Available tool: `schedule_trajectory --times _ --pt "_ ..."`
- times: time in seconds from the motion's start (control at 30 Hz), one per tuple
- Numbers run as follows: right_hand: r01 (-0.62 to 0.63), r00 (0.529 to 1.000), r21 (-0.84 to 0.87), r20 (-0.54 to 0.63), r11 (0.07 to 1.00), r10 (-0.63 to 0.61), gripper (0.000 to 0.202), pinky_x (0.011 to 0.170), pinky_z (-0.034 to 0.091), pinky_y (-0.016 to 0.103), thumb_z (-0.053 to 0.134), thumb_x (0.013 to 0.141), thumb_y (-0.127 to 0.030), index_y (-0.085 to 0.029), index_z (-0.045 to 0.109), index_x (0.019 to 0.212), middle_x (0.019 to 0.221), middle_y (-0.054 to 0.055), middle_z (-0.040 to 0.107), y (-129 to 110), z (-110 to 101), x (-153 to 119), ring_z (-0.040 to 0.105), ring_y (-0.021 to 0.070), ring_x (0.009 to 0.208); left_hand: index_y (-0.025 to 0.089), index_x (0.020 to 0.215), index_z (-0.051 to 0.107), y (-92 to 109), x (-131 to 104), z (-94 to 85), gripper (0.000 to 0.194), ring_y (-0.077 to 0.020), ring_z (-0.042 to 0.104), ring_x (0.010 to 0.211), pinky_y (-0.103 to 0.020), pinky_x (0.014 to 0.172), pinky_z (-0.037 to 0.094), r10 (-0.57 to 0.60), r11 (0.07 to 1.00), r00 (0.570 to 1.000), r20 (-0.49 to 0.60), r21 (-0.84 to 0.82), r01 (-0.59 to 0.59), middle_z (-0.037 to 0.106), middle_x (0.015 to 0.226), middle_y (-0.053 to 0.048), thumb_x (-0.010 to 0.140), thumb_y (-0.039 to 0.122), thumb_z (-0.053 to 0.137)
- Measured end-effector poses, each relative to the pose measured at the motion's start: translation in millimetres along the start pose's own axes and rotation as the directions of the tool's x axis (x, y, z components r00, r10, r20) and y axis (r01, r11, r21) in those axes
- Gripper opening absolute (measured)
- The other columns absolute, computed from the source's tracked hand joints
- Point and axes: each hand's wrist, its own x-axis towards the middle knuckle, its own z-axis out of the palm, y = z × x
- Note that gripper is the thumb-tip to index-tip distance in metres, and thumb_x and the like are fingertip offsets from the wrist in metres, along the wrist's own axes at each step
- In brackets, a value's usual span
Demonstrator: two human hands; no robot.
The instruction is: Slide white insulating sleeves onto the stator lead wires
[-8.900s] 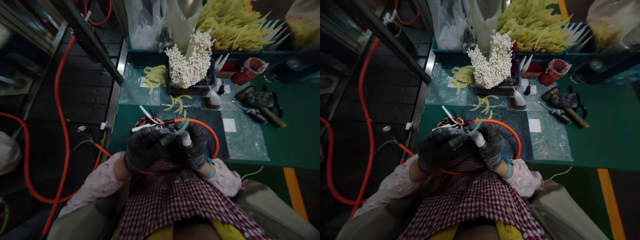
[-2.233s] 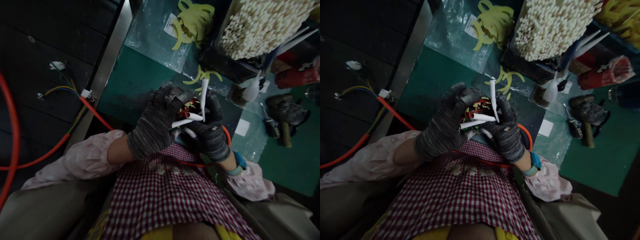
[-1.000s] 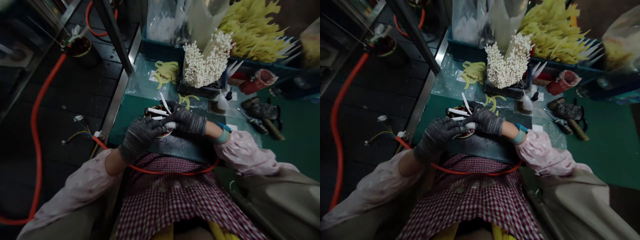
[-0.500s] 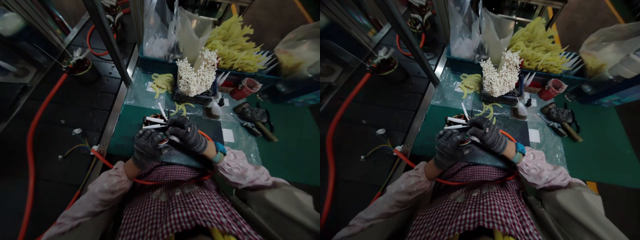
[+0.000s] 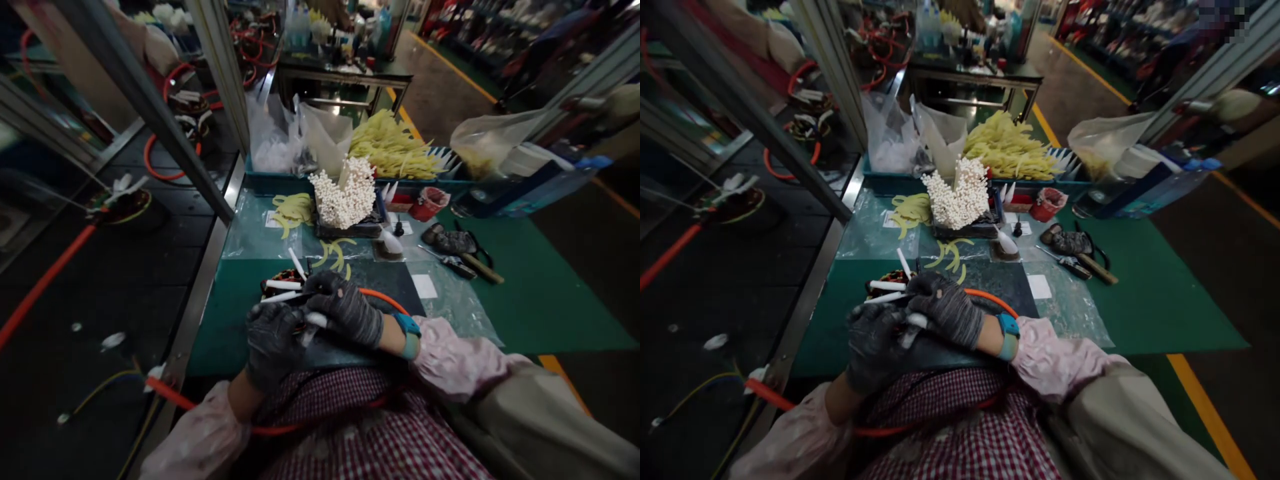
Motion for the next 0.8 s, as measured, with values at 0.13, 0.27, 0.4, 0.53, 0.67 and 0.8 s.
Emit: schedule_trajectory --times 0.13,0.27,0.4,0.53,0.67,0.8 --pt "0.147 0.987 0.053 0.064 0.988 -0.151 0.027 0.111 0.068 0.049 0.063 0.116 -0.038 -0.028 0.077 0.137 0.147 0.013 0.075 -1 -15 -3 0.073 0.0265 0.132 0.030 0.108 0.067 -3 4 -2.6 0.012 -0.0259 0.074 0.083 -0.044 0.086 0.047 0.040 0.997 0.999 0.003 -0.071 -0.040 0.081 0.086 0.001 0.102 0.020 0.066" --pt "0.087 0.996 -0.026 0.018 0.996 -0.087 0.024 0.114 0.067 0.049 0.071 0.111 -0.042 -0.033 0.080 0.131 0.141 0.009 0.078 24 -55 -1 0.072 0.0285 0.139 0.030 0.110 0.068 -4 3 -1.8 0.019 -0.0270 0.075 0.083 -0.045 0.087 0.047 0.028 0.998 1.000 -0.004 -0.053 -0.029 0.082 0.086 -0.001 0.099 0.016 0.061" --pt "-0.309 0.885 -0.264 -0.432 0.914 0.175 0.018 0.112 0.063 0.063 0.076 0.103 -0.036 -0.028 0.083 0.118 0.137 0.013 0.076 82 -95 10 0.073 0.0357 0.127 0.031 0.113 0.069 -7 0 -2.0 0.020 -0.0273 0.078 0.088 -0.046 0.089 0.050 0.021 0.996 0.999 0.038 -0.085 -0.018 0.084 0.092 0.000 0.096 0.019 0.068" --pt "-0.412 0.850 -0.387 -0.490 0.825 0.195 0.008 0.128 0.046 0.065 0.083 0.098 -0.033 -0.026 0.082 0.102 0.141 0.013 0.078 127 -111 21 0.063 0.0386 0.143 0.031 0.110 0.072 -12 3 -6.8 0.020 -0.0269 0.081 0.091 -0.044 0.088 0.053 0.042 0.993 0.997 0.064 -0.113 -0.034 0.086 0.096 0.002 0.092 0.027 0.081" --pt "-0.387 0.846 -0.326 -0.499 0.862 0.191 0.007 0.129 0.042 0.067 0.081 0.096 -0.030 -0.026 0.078 0.091 0.131 0.012 0.081 134 -111 28 0.061 0.0380 0.143 0.031 0.112 0.076 -18 6 -14.8 0.025 -0.0262 0.084 0.093 -0.044 0.088 0.057 0.074 0.986 0.991 0.108 -0.159 -0.056 0.089 0.103 0.001 0.089 0.026 0.083" --pt "-0.324 0.853 -0.224 -0.488 0.919 0.182 0.017 0.104 0.062 0.057 0.080 0.093 -0.042 -0.027 0.074 0.089 0.111 0.011 0.082 125 -113 31 0.074 0.0320 0.109 0.030 0.117 0.077 -22 6 -18.8 0.030 -0.0249 0.085 0.099 -0.043 0.092 0.059 0.094 0.981 0.985 0.142 -0.181 -0.068 0.089 0.113 0.001 0.089 0.023 0.084"
